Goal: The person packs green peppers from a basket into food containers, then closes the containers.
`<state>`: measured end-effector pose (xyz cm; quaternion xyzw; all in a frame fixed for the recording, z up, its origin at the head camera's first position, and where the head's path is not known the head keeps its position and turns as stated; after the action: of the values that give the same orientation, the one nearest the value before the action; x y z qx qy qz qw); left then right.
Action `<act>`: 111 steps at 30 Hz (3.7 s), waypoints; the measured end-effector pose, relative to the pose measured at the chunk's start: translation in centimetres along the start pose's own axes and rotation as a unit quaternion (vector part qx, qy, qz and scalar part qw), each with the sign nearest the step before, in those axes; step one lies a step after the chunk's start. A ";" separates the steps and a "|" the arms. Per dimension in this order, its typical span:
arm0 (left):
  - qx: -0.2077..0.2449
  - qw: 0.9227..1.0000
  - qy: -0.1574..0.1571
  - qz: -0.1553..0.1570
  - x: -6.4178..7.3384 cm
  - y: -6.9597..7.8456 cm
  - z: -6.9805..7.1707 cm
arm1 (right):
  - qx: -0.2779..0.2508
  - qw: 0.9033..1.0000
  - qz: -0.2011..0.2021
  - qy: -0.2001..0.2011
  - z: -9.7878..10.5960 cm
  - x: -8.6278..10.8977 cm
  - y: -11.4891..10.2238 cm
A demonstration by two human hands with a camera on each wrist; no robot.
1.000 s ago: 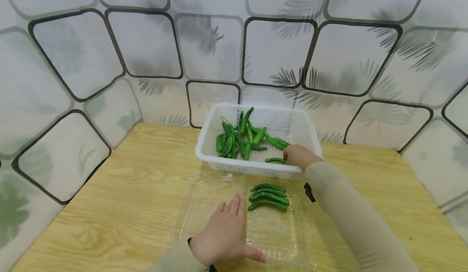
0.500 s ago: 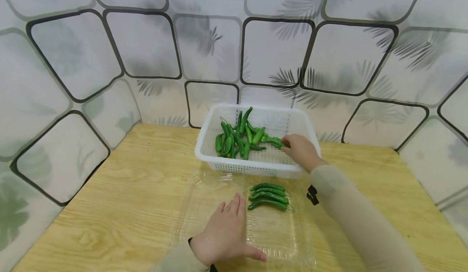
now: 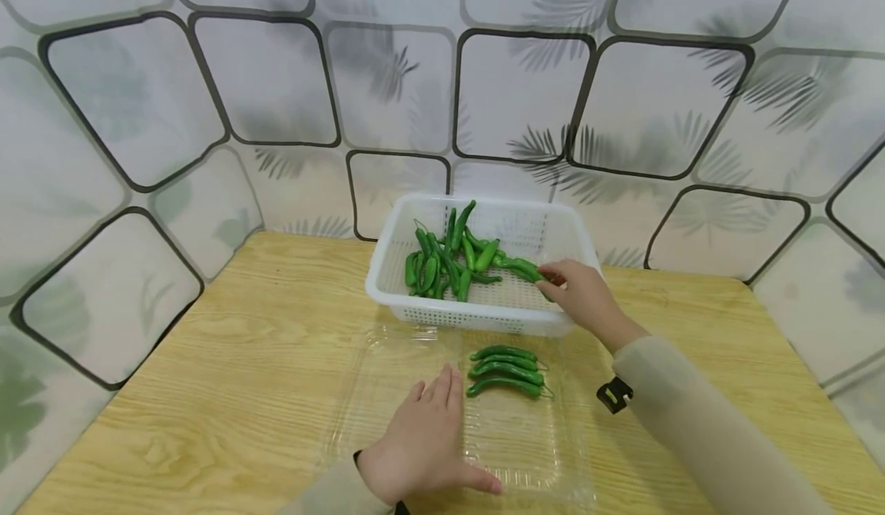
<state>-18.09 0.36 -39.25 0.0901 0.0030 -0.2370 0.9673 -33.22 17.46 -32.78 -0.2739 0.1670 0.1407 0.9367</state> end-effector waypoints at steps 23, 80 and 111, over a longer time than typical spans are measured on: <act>0.011 1.000 -0.003 -0.002 -0.1 -0.1 -0.1 | -0.054 0.997 0.042 0.038 2.7 4.6 -2.9; 0.026 1.000 -0.013 -0.006 0.1 0.1 -0.1 | 0.119 0.970 0.193 -0.085 -5.3 11.5 -6.5; 0.020 1.000 -0.012 0.000 0.1 -0.1 -0.1 | 0.110 0.976 0.168 -0.083 -5.4 11.4 -6.0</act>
<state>-18.02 0.29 -39.40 0.1063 -0.0136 -0.2384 0.9652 -22.03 11.56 -38.69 -0.1244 0.1469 0.2987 0.9347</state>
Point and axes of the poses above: each hand's wrist, its own x-axis away from the middle knuckle, its own z-axis out of the back of the hand, y = z × x, the point moved 10 cm from there along -x, towards the middle knuckle, and after that the axes turned 13 degrees about y, right-handed, at the moved point
